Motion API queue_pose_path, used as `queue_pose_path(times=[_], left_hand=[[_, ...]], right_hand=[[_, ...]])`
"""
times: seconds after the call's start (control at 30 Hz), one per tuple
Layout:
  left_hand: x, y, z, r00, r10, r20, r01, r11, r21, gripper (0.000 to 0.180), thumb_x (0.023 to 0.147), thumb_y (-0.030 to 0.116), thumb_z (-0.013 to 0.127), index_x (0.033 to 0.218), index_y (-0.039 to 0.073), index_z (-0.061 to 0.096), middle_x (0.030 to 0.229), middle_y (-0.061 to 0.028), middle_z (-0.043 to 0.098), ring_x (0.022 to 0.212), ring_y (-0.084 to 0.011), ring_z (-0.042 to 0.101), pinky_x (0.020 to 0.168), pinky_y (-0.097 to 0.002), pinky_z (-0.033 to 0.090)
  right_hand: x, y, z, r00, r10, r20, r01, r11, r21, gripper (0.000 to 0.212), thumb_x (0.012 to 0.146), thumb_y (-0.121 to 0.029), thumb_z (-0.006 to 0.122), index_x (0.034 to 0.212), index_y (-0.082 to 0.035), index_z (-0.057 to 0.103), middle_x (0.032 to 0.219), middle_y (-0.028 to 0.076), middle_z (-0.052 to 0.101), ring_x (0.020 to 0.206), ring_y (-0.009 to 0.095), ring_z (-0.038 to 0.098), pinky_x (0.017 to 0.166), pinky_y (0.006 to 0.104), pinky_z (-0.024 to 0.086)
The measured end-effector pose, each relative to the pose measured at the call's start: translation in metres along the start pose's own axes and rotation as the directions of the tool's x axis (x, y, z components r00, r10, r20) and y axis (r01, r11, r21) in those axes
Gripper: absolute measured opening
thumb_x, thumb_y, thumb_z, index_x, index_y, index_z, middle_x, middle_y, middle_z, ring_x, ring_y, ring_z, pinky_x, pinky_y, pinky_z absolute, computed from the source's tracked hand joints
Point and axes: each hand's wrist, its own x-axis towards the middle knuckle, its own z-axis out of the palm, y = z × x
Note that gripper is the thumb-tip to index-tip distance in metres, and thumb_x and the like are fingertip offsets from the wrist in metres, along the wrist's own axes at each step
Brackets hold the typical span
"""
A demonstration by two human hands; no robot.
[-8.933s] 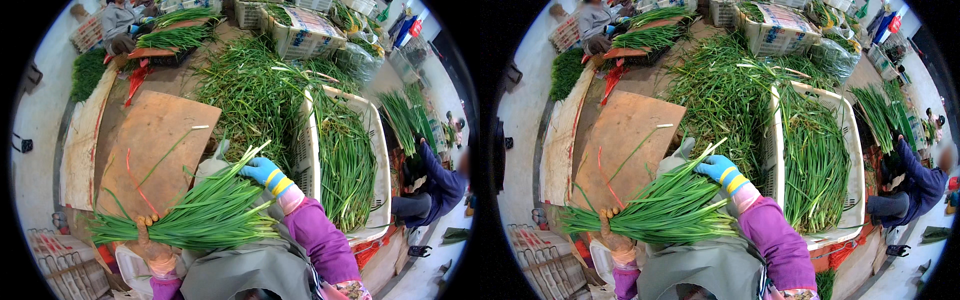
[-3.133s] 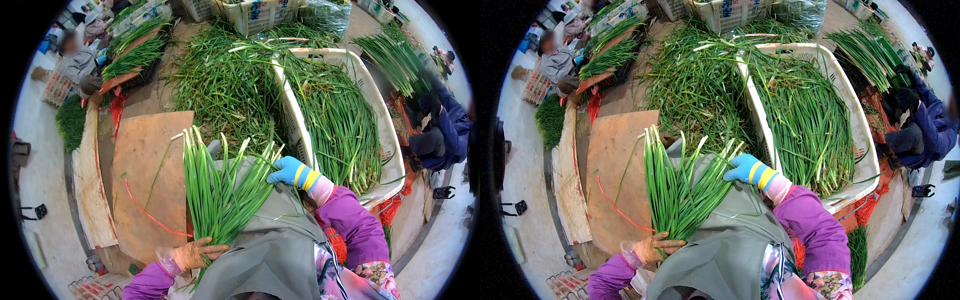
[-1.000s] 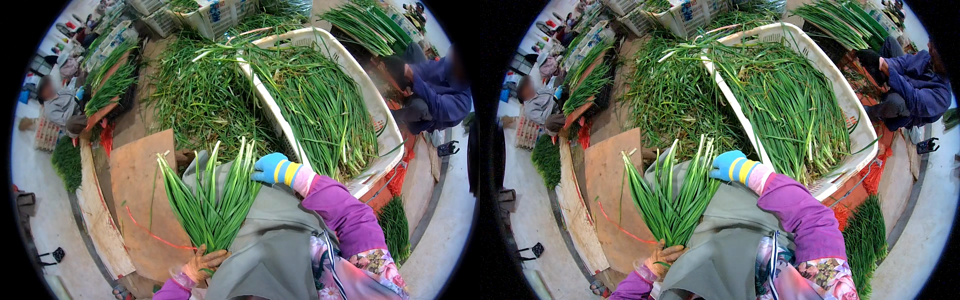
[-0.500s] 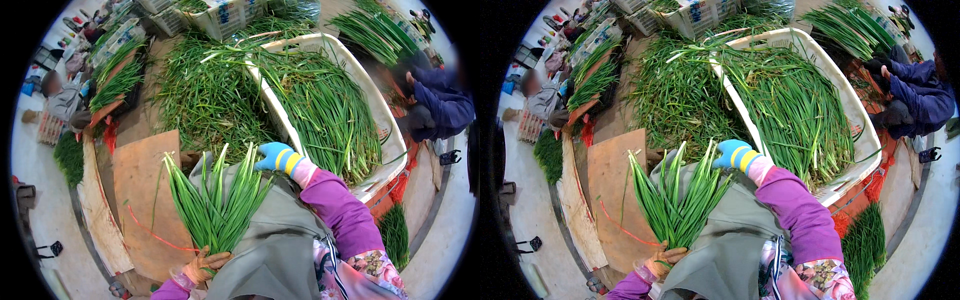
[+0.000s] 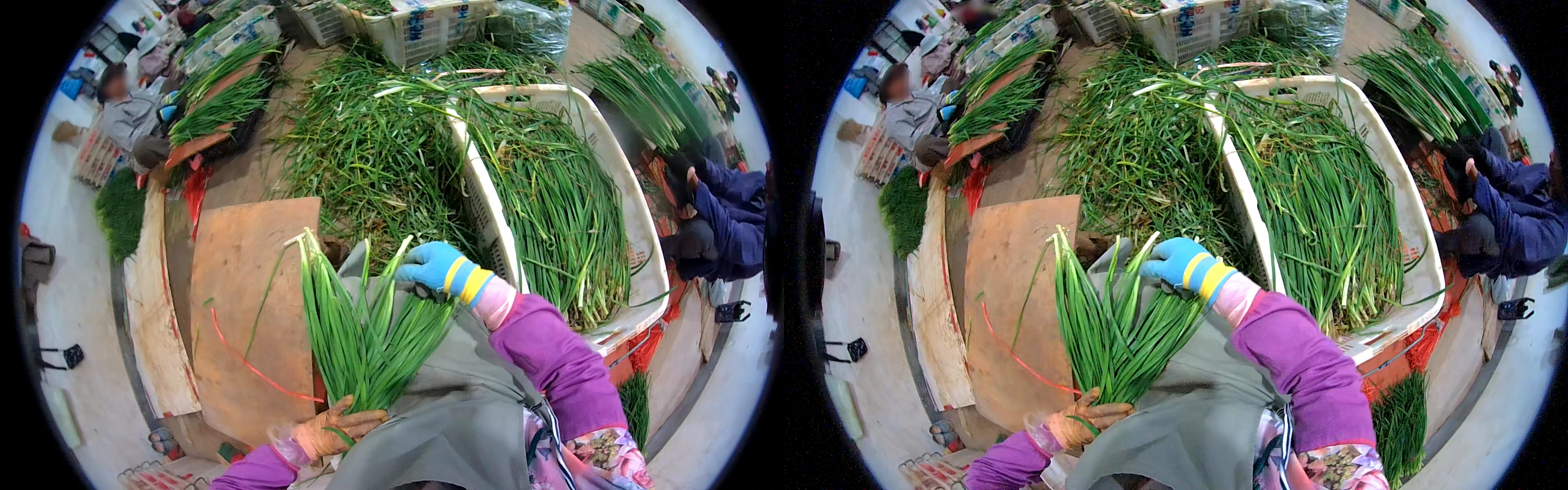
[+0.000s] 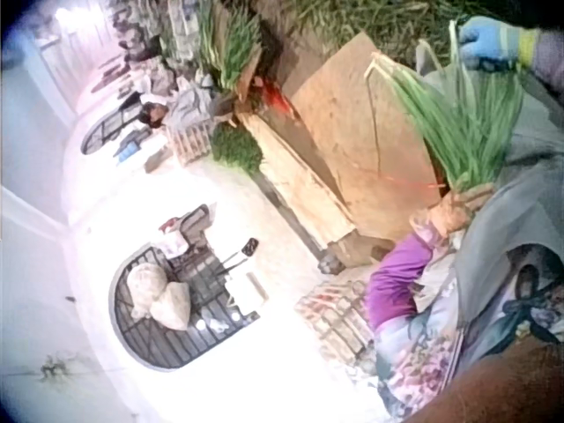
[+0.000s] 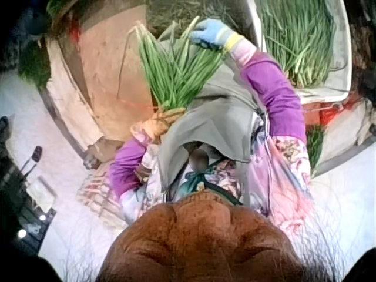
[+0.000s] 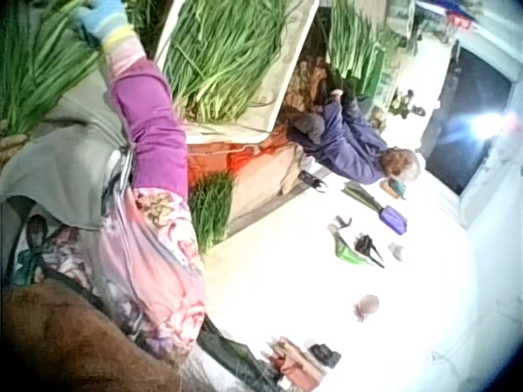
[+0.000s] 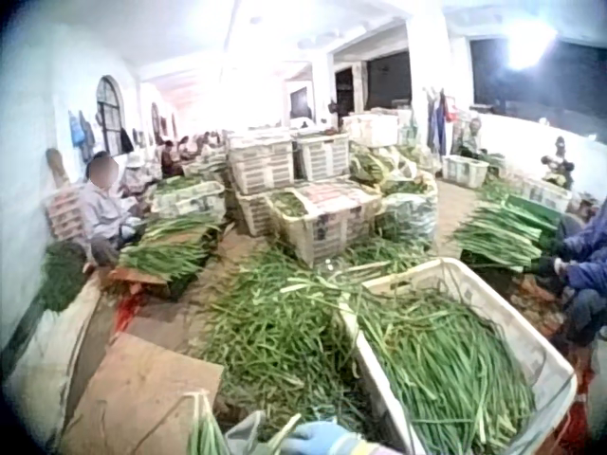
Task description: The person sorts and gathers green chives from a large container, arranging them neatly into a single clean bundle and tying it with a piece of red string on a wooden board.
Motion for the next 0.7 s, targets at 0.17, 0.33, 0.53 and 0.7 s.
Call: queue_pose_path(times=[0.17, 0.33, 0.53, 0.7], left_hand=[[0.002, 0.002, -0.009, 1.000, 0.020, -0.001, -0.020, 0.998, 0.055, 0.059, 0.068, 0.031, 0.056, 0.126, 0.020, 0.049, 0.138, -0.0005, 0.041, 0.134, -0.0127, 0.028, 0.106, -0.0569, -0.001], [0.001, 0.003, 0.016, 0.999, 0.003, -0.037, -0.003, 1.000, -0.020, 0.057, 0.074, 0.026, 0.051, 0.130, 0.015, 0.044, 0.139, -0.0017, 0.040, 0.135, -0.0137, 0.026, 0.107, -0.0580, 0.003], [0.007, 0.001, 0.007, 0.998, 0.017, -0.058, -0.029, 0.977, -0.210, 0.055, 0.079, 0.022, 0.048, 0.132, 0.010, 0.039, 0.140, -0.0028, 0.038, 0.136, -0.0179, 0.026, 0.109, -0.0557, 0.007], [0.019, -0.005, -0.020, 0.999, 0.046, 0.006, -0.041, 0.936, -0.349, 0.054, 0.082, 0.022, 0.047, 0.134, 0.010, 0.036, 0.140, -0.0058, 0.037, 0.136, -0.0223, 0.025, 0.109, -0.0557, 0.012]], right_hand=[[0.004, 0.013, -0.006, 0.961, -0.043, -0.273, 0.143, 0.924, 0.355, 0.020, 0.078, -0.019, 0.062, 0.084, -0.001, 0.064, 0.060, 0.008, 0.060, 0.044, 0.015, 0.053, 0.042, 0.0258, 0.042], [0.029, 0.021, -0.074, 0.773, 0.194, -0.604, 0.533, 0.319, 0.784, 0.018, 0.083, -0.012, 0.054, 0.097, -0.002, 0.059, 0.070, 0.005, 0.046, 0.050, 0.017, 0.050, 0.045, 0.0286, 0.050], [0.048, -0.032, -0.046, 0.864, -0.309, -0.398, 0.357, 0.933, 0.050, 0.077, 0.075, -0.028, 0.071, 0.134, 0.003, 0.033, 0.103, 0.014, 0.062, 0.089, 0.021, 0.061, 0.076, 0.0307, 0.050], [0.073, -0.066, 0.041, 0.945, -0.300, -0.132, 0.296, 0.954, -0.051, 0.086, 0.068, -0.035, 0.076, 0.132, 0.002, 0.033, 0.103, 0.018, 0.062, 0.093, 0.025, 0.061, 0.081, 0.0337, 0.047]])
